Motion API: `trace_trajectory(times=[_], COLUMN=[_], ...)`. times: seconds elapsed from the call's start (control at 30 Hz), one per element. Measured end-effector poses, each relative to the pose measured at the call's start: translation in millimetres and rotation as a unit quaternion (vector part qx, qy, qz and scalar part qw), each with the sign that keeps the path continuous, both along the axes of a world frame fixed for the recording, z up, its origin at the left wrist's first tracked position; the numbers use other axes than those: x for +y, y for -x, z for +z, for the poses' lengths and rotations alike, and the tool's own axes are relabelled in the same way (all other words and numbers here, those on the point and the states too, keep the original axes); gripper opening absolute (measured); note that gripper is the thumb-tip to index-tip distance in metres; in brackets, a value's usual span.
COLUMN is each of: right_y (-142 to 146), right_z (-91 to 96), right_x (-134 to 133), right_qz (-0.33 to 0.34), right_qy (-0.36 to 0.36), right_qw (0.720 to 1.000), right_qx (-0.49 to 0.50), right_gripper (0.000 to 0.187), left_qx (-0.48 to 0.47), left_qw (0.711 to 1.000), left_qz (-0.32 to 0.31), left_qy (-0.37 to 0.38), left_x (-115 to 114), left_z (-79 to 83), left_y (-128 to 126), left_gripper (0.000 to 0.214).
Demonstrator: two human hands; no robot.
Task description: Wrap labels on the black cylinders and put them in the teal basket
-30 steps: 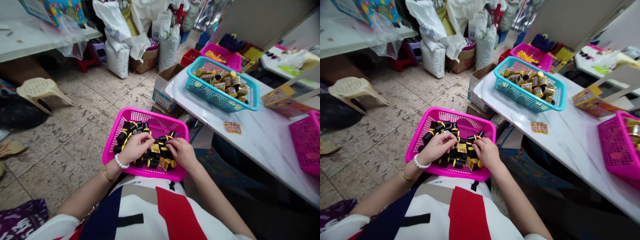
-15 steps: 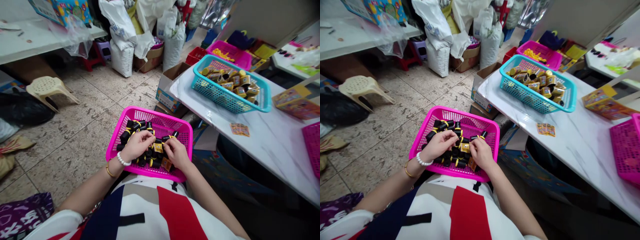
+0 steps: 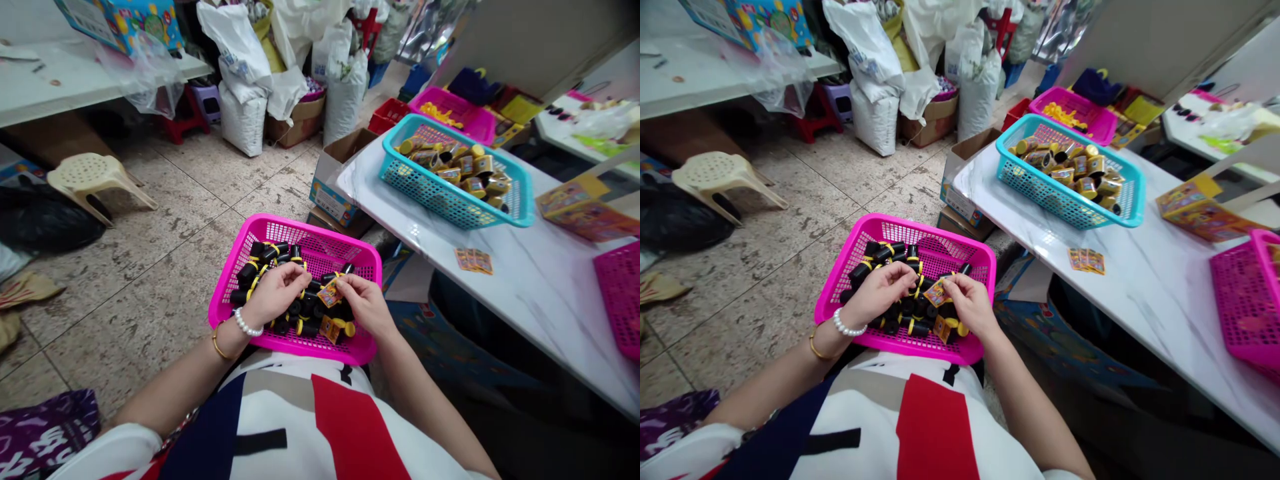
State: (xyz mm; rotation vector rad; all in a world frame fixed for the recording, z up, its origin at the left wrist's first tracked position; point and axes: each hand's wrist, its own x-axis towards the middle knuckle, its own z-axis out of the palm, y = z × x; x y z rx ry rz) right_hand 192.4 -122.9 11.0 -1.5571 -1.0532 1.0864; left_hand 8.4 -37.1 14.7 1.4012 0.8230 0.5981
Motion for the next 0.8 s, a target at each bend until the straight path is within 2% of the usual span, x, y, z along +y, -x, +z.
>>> trace_trajectory(times=[0.13,0.23,0.4,0.53,0.63,0.73,0.8], right_y=[6,9,10,21,33,39,39], right_z=[4.3,1.3,-6.6,-14.1,-17.5,-16.8,-14.9], right_x=[0,1,-2,-7,-6,-2,-1], right_qz=[-0.040,-0.053,-0.043,-0.055,-0.084,-0.149,-0.162], right_qy=[0.005,-0.001,0.018,0.017,0.003,0.005,0.029], right_qw=[0.997,0.996,0.988,0.975,0.963,0.934,0.916], right_qx=[0.060,0.073,0.145,0.213,0.255,0.324,0.365], right_gripper=[0.024,0.024,0.026,0.027,0.028,0.032,0.034], left_qx=[0.008,0.010,-0.012,-0.060,-0.062,-0.053,-0.048], left_qw=[0.999,0.998,0.994,0.987,0.989,0.994,0.994], left_qz=[-0.054,-0.062,-0.012,0.055,0.050,0.056,0.080], left_qy=[0.002,0.026,0.109,0.138,0.126,0.083,0.050], left_x=[-13,-17,-10,-10,-17,-25,-27], left_z=[-9.7,-12.2,-8.3,-10.3,-11.4,-10.0,-8.7], left_y=[-7,-10,-8,-10,-14,-16,-15], left_gripper=[0.028,0.026,0.025,0.027,0.027,0.026,0.024])
